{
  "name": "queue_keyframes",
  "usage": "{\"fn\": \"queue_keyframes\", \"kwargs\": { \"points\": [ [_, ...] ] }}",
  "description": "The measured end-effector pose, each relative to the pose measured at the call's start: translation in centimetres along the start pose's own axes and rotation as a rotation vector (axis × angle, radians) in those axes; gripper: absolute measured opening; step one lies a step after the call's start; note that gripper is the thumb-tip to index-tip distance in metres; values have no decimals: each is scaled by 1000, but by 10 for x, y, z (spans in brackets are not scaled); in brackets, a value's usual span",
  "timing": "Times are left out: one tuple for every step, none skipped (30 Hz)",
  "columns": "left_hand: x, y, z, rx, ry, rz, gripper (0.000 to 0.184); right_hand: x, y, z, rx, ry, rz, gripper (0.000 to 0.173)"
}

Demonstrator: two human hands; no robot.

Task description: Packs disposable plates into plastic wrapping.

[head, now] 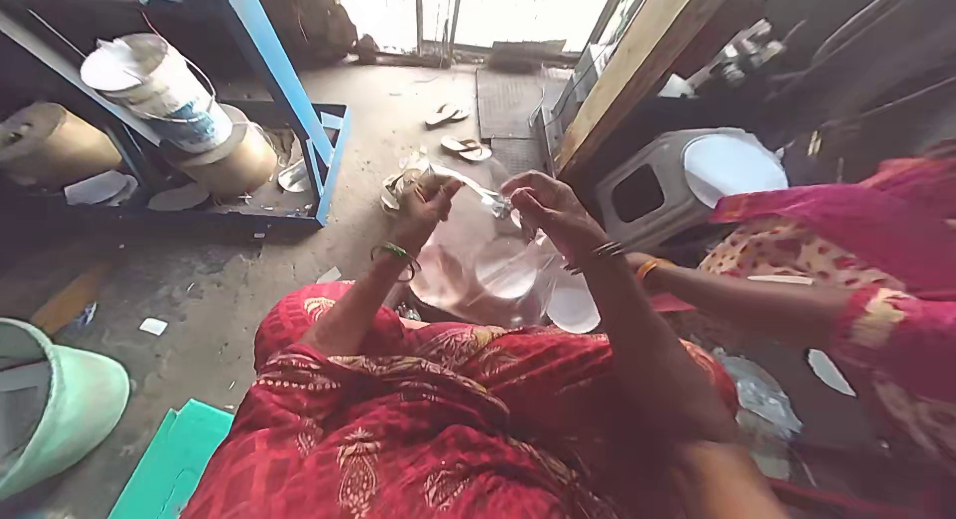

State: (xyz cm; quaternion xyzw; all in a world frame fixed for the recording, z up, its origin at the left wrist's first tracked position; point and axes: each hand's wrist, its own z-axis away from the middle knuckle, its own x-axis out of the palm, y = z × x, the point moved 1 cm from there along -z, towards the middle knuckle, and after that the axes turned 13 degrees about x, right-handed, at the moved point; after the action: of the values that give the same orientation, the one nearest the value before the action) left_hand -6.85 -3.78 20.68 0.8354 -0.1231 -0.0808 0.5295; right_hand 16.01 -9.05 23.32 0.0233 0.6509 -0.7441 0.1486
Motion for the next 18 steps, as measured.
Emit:
{"fn": "queue_keyframes", "kwargs": {
  "points": [
    [-5,2,-7,15,0,-23,18,-1,1,-1,40,-83,23,39],
    [-11,3,-12,23,2,-43,18,0,3,-1,80,-161,57,47],
    [-17,3,-18,39,12,-68,18,3,5,-1,108,-230,90,44],
    [-22,2,-23,55,26,-97,18,6,8,-2,127,-295,105,32],
    [-27,0,-27,68,39,-133,20,10,11,-3,143,-327,100,16],
    [-32,-3,-30,74,57,-183,25,11,16,-6,136,-309,41,9],
    [-36,-5,-32,48,75,-242,33,11,21,-9,129,-241,-75,13],
    [-41,-6,-32,6,86,-285,42,8,23,-11,138,-130,-223,17],
    [-44,-8,-32,-30,112,-302,50,6,22,-15,173,34,-359,19],
    [-47,-9,-30,-58,153,-299,54,0,20,-18,215,200,-479,20],
    [-49,-11,-28,-82,201,-270,56,-6,17,-17,246,344,-573,19],
    [-51,-14,-26,-102,239,-232,57,-12,12,-14,254,439,-629,19],
    [-51,-19,-24,-125,259,-174,58,-16,7,-5,241,474,-639,24],
    [-49,-24,-20,-164,234,-96,59,-21,6,-1,215,494,-641,28],
    [-43,-29,-15,-223,165,-3,60,-24,7,1,189,503,-639,30],
    [-34,-34,-10,-285,76,93,62,-26,7,-1,169,502,-639,30],
    [-23,-36,-5,-354,-10,174,64,-26,7,-2,148,468,-651,29],
    [-12,-36,1,-417,-101,229,70,-25,7,-3,139,442,-657,27]
  ]
}}
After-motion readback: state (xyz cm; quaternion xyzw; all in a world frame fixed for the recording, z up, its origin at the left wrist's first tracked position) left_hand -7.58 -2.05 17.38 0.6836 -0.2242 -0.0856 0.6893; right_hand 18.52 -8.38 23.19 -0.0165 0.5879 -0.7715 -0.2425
